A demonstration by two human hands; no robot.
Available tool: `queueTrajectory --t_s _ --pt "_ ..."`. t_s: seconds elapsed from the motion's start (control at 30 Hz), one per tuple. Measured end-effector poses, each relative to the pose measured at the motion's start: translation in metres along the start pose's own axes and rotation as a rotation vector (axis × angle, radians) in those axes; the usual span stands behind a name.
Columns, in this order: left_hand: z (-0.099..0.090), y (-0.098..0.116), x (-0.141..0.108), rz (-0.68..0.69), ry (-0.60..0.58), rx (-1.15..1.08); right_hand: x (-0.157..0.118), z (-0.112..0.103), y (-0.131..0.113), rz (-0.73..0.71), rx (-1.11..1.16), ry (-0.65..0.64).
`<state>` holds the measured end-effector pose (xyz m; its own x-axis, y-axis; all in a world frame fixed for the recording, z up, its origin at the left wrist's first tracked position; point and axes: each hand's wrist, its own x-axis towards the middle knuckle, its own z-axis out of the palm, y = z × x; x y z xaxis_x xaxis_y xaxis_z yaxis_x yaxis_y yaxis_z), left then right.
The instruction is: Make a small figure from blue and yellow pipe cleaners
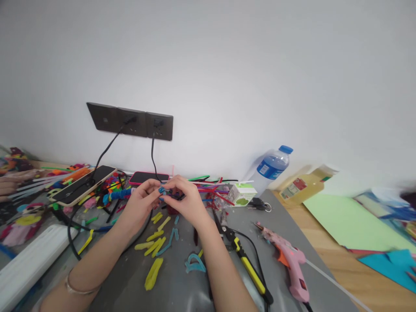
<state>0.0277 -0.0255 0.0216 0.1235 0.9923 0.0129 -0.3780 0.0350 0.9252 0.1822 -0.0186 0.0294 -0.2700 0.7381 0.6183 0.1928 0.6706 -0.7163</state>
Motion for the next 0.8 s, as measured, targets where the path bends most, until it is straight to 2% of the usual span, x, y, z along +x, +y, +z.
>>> queueTrajectory --t_s 0.3,0.6,0.8 --pt "-0.006 0.0 0.003 -0.011 -0.016 0.038 -0.001 -0.005 0.003 -0.051 -0.031 0.037" --pt "-0.01 0.006 0.004 0.055 -0.06 0.221 0.0 -0.009 0.001 -0.022 -0.027 0.045" --pt "-0.013 0.01 0.005 0.077 -0.096 0.25 0.001 -0.01 0.0 0.006 0.006 0.028"
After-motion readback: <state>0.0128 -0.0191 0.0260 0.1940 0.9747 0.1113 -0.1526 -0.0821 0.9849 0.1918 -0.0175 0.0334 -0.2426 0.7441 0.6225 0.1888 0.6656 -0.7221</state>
